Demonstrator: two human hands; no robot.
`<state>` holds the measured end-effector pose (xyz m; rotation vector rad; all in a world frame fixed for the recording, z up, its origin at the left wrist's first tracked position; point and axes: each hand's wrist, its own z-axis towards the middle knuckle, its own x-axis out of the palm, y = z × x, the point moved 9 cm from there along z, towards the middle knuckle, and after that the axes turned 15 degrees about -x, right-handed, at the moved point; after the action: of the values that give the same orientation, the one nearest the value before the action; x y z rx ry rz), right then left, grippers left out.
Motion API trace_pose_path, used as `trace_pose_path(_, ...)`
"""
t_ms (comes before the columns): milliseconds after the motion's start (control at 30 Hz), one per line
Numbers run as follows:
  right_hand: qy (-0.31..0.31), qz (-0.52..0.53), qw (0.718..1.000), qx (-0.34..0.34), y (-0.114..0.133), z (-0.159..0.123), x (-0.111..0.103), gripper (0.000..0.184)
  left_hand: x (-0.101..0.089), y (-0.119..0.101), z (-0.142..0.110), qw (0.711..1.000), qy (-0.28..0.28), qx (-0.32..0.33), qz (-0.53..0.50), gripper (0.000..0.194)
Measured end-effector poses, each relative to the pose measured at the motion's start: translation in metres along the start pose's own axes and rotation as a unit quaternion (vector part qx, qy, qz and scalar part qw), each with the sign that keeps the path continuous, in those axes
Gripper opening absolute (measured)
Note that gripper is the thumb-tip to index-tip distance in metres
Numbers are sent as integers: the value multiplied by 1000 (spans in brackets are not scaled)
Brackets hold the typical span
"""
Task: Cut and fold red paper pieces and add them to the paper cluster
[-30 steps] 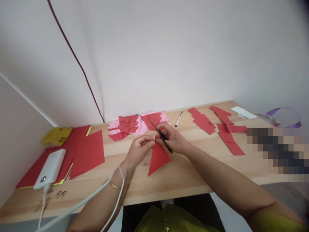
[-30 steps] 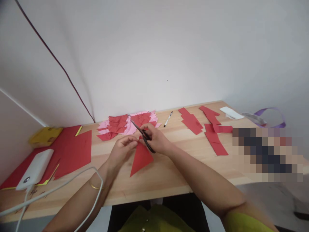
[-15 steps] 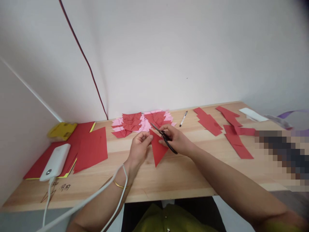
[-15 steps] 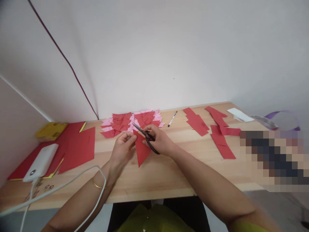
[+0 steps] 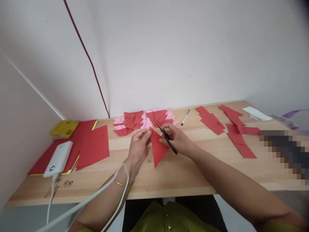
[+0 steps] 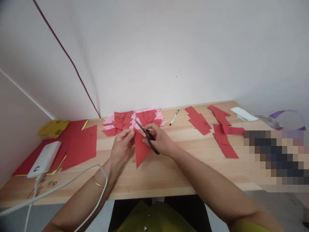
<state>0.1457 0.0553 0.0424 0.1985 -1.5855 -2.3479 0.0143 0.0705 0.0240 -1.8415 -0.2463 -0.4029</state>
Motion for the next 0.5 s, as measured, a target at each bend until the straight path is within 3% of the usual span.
trace_pose_path(267, 27, -33, 999, -9, 8, -1, -1, 36, -1, -1, -5, 998, 10, -24, -49, 19)
trace_pose_path(367, 70, -95, 993, -21, 9, -3, -2, 34, -6, -6, -7, 996, -14, -27, -79, 22)
trace_pose_path(500, 146, -126, 980, -47, 16, -9, 16, 28, -7, -10, -11, 996, -17, -22, -86, 22)
